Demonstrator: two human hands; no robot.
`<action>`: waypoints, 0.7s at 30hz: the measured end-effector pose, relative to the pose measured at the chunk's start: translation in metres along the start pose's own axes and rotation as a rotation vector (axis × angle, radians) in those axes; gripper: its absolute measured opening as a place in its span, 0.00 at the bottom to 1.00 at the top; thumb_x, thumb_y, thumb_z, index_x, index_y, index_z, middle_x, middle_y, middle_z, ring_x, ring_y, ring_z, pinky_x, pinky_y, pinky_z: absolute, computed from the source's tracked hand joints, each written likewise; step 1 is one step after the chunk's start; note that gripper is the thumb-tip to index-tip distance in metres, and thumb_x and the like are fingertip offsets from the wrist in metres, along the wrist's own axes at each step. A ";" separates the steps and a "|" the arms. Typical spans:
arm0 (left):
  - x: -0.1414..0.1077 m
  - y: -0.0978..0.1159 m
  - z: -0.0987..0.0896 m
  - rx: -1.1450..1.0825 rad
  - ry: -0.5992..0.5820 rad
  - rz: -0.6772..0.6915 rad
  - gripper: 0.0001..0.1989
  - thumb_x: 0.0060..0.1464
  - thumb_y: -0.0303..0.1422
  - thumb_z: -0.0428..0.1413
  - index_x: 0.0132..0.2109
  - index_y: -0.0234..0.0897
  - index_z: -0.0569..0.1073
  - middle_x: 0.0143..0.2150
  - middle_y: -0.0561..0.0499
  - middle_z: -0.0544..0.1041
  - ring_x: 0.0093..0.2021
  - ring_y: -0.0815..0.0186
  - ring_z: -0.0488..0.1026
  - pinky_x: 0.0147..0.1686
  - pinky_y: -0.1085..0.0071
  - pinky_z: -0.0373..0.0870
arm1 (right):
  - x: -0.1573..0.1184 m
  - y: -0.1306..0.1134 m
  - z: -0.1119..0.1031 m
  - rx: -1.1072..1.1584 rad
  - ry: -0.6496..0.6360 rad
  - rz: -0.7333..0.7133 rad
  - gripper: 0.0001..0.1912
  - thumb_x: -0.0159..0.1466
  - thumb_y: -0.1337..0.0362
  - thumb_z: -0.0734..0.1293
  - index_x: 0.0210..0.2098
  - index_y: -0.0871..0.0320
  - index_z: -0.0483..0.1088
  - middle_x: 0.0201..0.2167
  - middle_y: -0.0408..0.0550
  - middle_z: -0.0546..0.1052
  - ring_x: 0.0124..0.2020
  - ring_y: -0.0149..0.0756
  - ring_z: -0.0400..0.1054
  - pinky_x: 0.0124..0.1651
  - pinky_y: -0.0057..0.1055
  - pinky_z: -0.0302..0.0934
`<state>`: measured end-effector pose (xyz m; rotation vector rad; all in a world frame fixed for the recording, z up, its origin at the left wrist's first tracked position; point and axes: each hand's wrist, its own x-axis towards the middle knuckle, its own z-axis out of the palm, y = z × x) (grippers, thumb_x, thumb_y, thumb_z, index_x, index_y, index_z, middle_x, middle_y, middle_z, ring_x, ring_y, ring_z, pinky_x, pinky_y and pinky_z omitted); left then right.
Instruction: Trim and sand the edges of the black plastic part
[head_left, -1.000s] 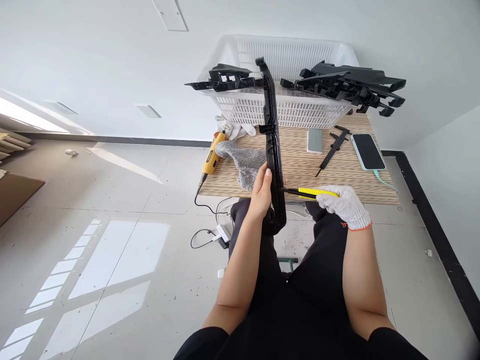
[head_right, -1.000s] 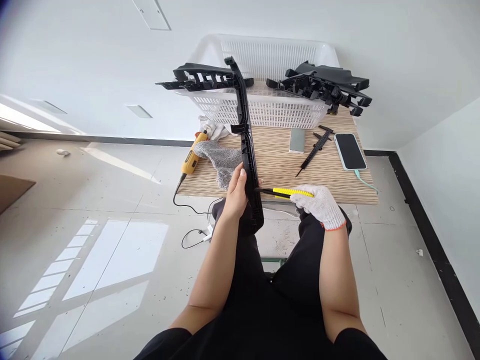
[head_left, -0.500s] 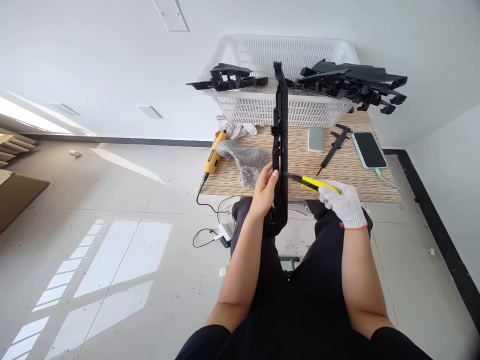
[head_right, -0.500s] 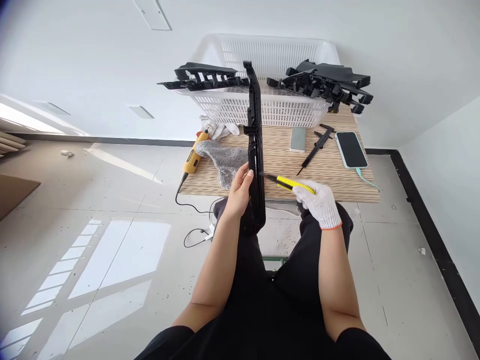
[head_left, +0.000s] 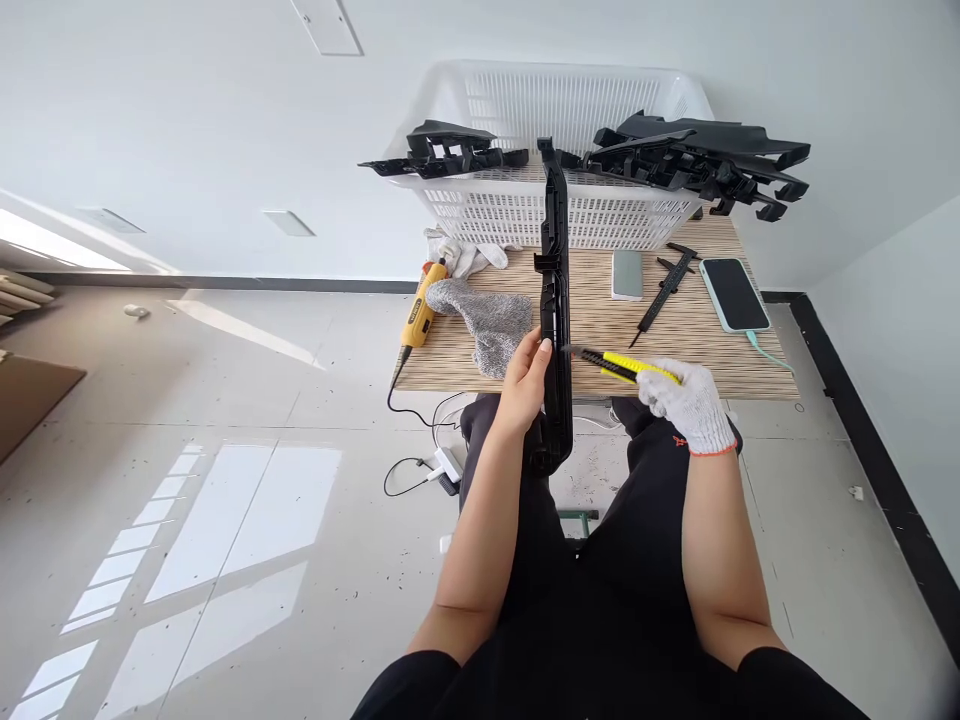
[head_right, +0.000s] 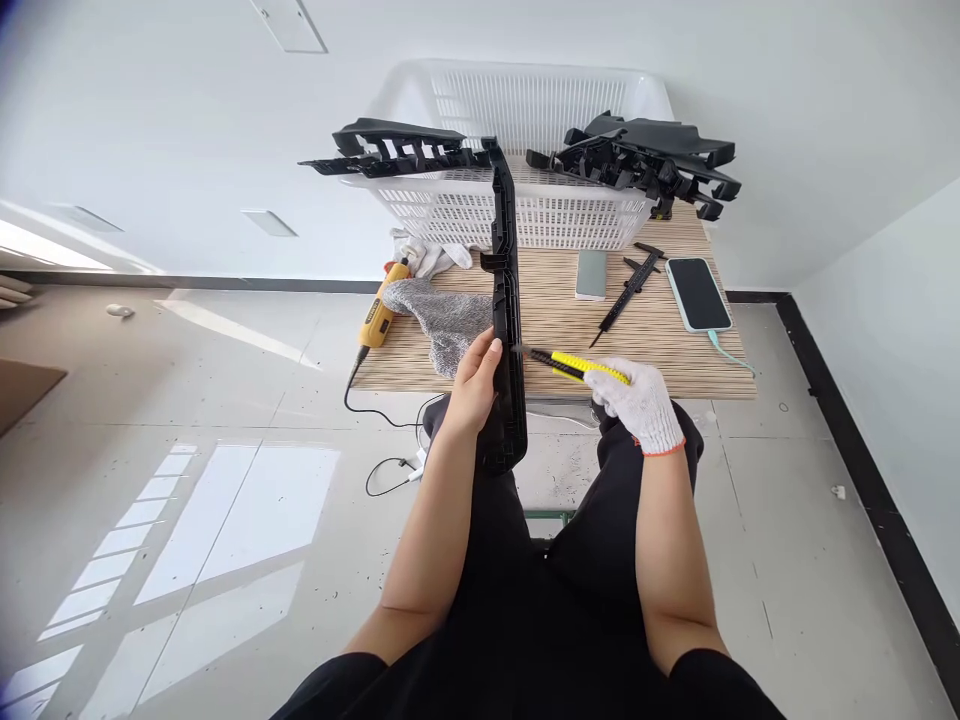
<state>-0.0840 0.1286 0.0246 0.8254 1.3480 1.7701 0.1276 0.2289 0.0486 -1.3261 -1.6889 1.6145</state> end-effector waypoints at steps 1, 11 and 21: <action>0.000 0.000 0.000 0.001 -0.002 0.004 0.21 0.66 0.49 0.54 0.58 0.43 0.73 0.50 0.46 0.82 0.58 0.57 0.76 0.58 0.59 0.73 | 0.000 0.000 0.000 -0.015 -0.023 0.012 0.21 0.56 0.50 0.76 0.41 0.60 0.79 0.19 0.42 0.70 0.20 0.27 0.59 0.20 0.25 0.53; -0.002 0.002 0.002 -0.045 0.029 -0.022 0.21 0.65 0.51 0.55 0.57 0.44 0.73 0.45 0.48 0.82 0.49 0.60 0.80 0.52 0.62 0.76 | -0.003 0.000 0.002 0.001 0.034 -0.031 0.20 0.58 0.50 0.75 0.43 0.59 0.80 0.21 0.42 0.72 0.20 0.27 0.60 0.21 0.25 0.54; -0.001 0.004 0.003 -0.077 0.020 -0.034 0.19 0.63 0.51 0.57 0.51 0.42 0.72 0.43 0.49 0.81 0.50 0.60 0.79 0.51 0.63 0.76 | 0.000 0.004 0.000 -0.047 -0.074 -0.008 0.21 0.56 0.50 0.76 0.42 0.58 0.80 0.21 0.43 0.72 0.20 0.27 0.60 0.21 0.25 0.54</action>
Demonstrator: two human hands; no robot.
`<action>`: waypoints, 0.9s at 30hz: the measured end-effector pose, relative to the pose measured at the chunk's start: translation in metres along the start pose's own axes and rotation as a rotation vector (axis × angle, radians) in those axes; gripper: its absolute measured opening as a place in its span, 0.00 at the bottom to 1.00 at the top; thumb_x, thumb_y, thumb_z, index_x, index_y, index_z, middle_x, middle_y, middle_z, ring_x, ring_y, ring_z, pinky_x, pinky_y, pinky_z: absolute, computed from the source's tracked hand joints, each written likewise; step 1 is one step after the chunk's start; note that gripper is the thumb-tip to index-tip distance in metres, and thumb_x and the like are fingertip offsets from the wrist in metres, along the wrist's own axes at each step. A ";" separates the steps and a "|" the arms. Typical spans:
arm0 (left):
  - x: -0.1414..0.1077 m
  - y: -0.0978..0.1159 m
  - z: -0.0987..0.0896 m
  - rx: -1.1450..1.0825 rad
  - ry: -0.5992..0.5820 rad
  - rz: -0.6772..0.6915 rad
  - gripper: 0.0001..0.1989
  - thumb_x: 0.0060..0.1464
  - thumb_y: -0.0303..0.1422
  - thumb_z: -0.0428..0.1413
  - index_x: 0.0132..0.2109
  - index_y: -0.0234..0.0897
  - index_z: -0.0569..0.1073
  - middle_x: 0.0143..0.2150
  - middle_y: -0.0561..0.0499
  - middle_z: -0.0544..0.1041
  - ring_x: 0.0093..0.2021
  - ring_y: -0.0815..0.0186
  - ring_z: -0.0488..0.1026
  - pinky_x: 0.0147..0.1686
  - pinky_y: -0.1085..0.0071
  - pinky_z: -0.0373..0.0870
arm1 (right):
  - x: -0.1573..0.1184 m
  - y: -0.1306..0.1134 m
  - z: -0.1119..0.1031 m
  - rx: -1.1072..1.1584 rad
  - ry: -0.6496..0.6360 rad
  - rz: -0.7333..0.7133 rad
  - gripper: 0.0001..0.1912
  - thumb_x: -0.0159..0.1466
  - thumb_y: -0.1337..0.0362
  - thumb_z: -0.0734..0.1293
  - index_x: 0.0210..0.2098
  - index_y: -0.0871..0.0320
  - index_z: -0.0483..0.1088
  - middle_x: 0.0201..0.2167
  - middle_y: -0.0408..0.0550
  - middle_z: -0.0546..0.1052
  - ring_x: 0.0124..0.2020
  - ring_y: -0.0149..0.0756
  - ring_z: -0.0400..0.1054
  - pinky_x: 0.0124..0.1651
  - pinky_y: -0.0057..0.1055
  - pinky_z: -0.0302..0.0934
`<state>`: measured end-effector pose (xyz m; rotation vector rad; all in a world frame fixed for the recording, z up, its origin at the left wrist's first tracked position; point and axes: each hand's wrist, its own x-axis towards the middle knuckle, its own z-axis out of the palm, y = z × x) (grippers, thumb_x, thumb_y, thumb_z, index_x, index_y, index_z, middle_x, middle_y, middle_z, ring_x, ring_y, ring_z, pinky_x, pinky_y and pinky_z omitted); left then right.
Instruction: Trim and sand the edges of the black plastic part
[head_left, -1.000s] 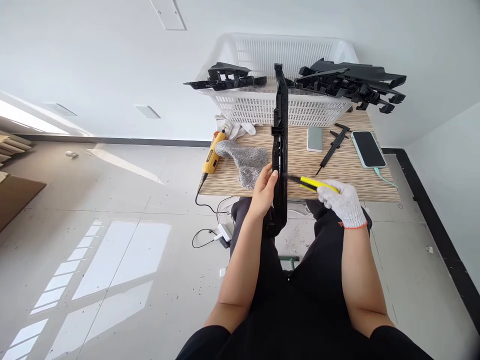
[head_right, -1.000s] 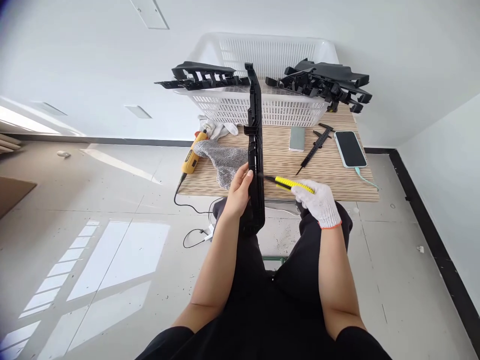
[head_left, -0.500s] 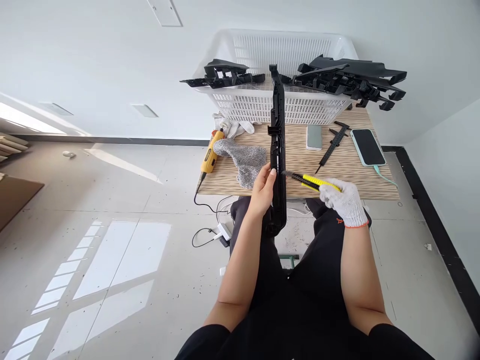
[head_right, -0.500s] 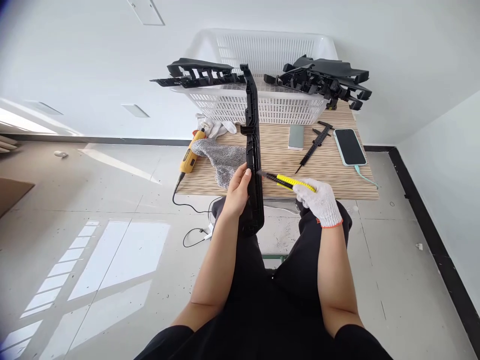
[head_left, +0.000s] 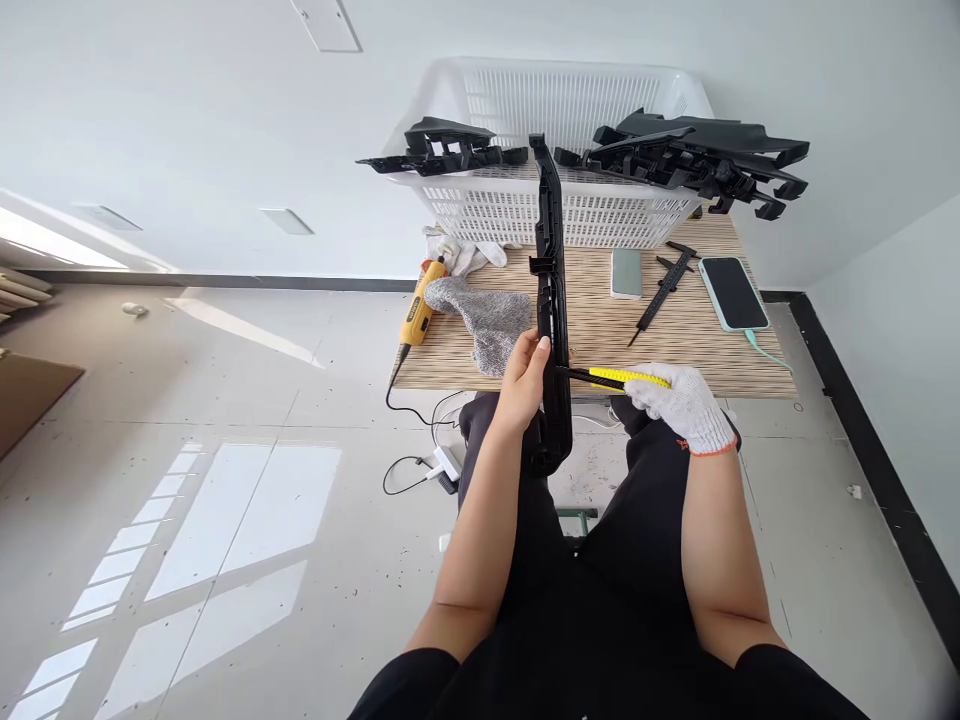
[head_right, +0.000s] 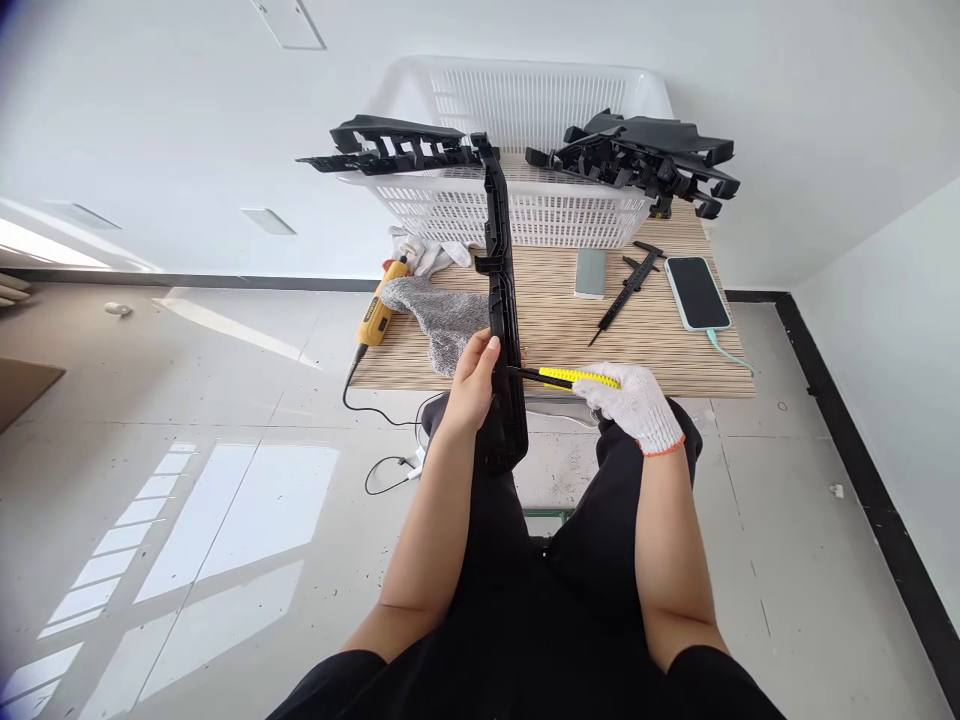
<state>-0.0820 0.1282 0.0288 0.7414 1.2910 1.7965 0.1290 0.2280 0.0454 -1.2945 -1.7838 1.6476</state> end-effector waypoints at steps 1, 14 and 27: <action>0.000 0.000 0.000 -0.011 -0.005 -0.001 0.20 0.63 0.51 0.57 0.51 0.42 0.71 0.43 0.49 0.81 0.50 0.60 0.80 0.51 0.63 0.76 | 0.000 -0.001 0.000 0.027 0.020 0.002 0.21 0.56 0.51 0.76 0.42 0.59 0.80 0.21 0.43 0.72 0.20 0.27 0.60 0.21 0.25 0.54; -0.001 0.005 0.002 -0.009 0.034 -0.067 0.19 0.62 0.52 0.57 0.43 0.42 0.68 0.31 0.56 0.73 0.31 0.68 0.75 0.34 0.70 0.74 | -0.003 -0.005 0.000 0.177 0.089 -0.010 0.22 0.54 0.52 0.76 0.42 0.62 0.79 0.19 0.41 0.67 0.21 0.28 0.62 0.19 0.23 0.51; -0.001 0.004 0.001 -0.056 0.035 -0.128 0.21 0.59 0.53 0.59 0.38 0.43 0.62 0.28 0.58 0.72 0.29 0.69 0.74 0.30 0.73 0.71 | -0.003 -0.002 0.000 0.138 0.075 -0.046 0.21 0.57 0.53 0.74 0.44 0.62 0.80 0.20 0.42 0.70 0.21 0.27 0.62 0.21 0.23 0.54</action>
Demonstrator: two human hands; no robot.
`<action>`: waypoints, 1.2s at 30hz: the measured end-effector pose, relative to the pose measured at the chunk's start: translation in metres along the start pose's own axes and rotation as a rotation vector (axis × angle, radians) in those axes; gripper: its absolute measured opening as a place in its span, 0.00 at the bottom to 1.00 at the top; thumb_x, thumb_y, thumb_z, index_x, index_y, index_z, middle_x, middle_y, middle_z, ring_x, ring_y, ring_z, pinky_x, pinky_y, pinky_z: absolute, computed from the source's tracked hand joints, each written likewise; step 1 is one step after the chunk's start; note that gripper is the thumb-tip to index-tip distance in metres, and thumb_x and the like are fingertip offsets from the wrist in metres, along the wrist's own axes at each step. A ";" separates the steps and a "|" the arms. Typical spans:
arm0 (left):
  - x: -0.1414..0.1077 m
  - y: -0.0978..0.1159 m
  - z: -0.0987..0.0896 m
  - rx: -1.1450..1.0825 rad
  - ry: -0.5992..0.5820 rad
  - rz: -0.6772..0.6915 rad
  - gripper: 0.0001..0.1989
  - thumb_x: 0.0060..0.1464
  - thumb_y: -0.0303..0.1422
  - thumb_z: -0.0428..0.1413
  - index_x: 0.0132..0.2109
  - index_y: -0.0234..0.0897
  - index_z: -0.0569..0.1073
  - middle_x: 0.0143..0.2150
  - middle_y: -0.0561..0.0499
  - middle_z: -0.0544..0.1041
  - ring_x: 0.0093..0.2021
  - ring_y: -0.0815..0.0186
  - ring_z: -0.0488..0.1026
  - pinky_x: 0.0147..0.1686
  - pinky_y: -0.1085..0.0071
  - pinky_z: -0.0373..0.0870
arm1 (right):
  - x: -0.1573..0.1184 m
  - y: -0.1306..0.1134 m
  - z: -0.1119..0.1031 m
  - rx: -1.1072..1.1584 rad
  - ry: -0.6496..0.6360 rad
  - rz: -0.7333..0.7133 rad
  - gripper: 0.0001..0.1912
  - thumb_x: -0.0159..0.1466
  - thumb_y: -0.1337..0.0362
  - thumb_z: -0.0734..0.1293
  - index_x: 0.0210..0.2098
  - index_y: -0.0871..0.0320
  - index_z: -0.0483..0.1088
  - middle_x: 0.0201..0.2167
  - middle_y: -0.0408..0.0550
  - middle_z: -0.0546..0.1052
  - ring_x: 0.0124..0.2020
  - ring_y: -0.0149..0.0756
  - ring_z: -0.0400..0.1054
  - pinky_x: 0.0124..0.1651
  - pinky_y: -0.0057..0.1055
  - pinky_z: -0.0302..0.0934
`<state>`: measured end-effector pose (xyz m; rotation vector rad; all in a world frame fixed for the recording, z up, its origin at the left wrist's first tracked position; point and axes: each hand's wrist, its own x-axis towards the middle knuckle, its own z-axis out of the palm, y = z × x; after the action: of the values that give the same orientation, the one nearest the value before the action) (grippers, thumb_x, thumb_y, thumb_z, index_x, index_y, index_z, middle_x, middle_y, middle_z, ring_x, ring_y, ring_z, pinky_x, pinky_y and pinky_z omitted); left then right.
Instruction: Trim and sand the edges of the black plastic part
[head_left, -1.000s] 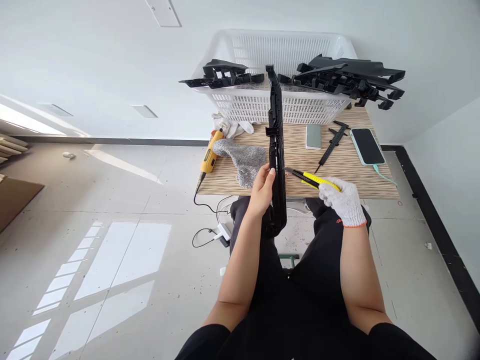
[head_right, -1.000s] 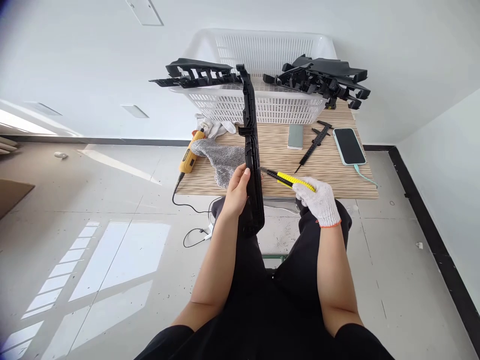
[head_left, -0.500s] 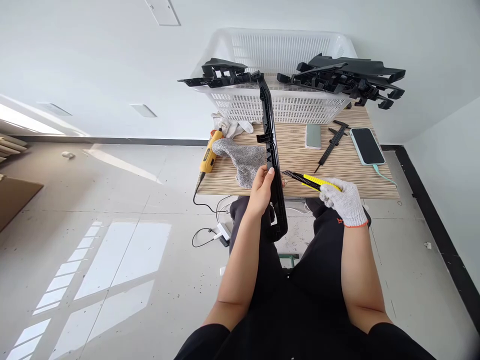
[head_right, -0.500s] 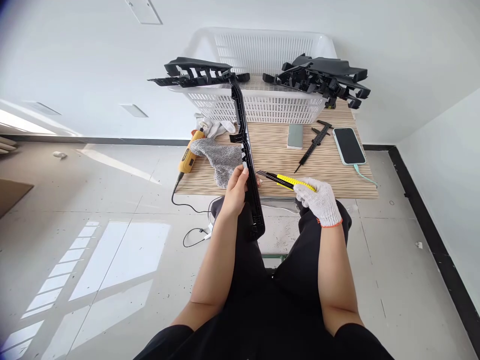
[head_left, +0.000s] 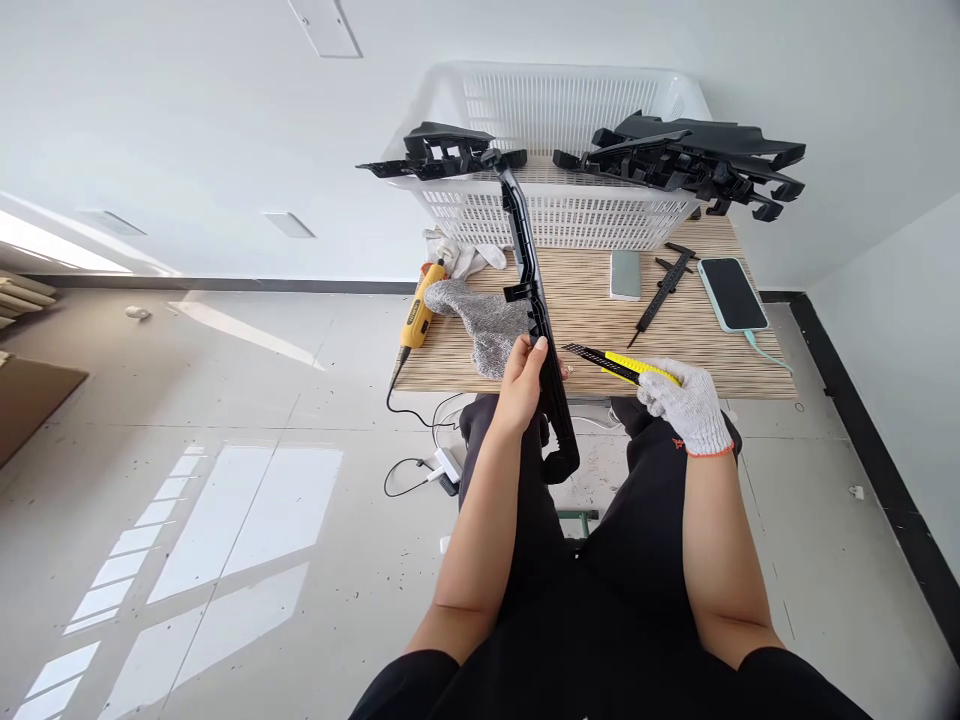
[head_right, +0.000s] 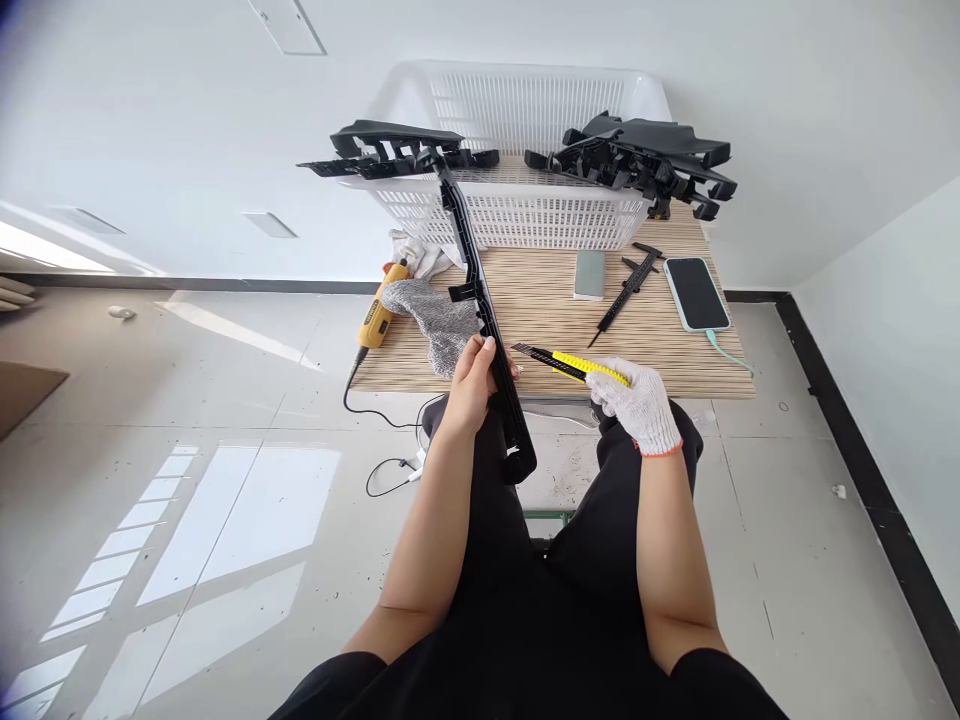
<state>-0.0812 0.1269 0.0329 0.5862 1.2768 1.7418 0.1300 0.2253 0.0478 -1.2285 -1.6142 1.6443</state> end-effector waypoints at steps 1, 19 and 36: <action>0.000 -0.001 0.000 0.003 0.006 -0.009 0.21 0.59 0.54 0.59 0.38 0.43 0.62 0.28 0.57 0.72 0.29 0.69 0.74 0.29 0.74 0.71 | 0.000 0.000 0.000 -0.003 -0.001 -0.003 0.21 0.57 0.53 0.74 0.44 0.62 0.80 0.20 0.42 0.70 0.21 0.27 0.62 0.21 0.24 0.54; 0.002 -0.006 0.001 0.071 0.026 0.153 0.29 0.59 0.64 0.50 0.30 0.41 0.65 0.21 0.57 0.65 0.23 0.69 0.67 0.28 0.69 0.67 | -0.001 0.000 -0.001 -0.024 0.004 0.016 0.22 0.56 0.52 0.75 0.43 0.61 0.80 0.20 0.42 0.71 0.20 0.27 0.61 0.20 0.25 0.56; 0.001 -0.012 -0.008 0.117 -0.007 0.110 0.21 0.61 0.53 0.58 0.51 0.45 0.73 0.36 0.53 0.72 0.36 0.68 0.71 0.38 0.71 0.71 | 0.002 0.010 -0.003 0.020 0.015 0.012 0.25 0.55 0.51 0.77 0.45 0.61 0.79 0.22 0.43 0.71 0.23 0.30 0.66 0.20 0.24 0.58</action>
<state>-0.0839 0.1250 0.0189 0.7419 1.3709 1.7602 0.1342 0.2274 0.0382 -1.2402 -1.5804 1.6508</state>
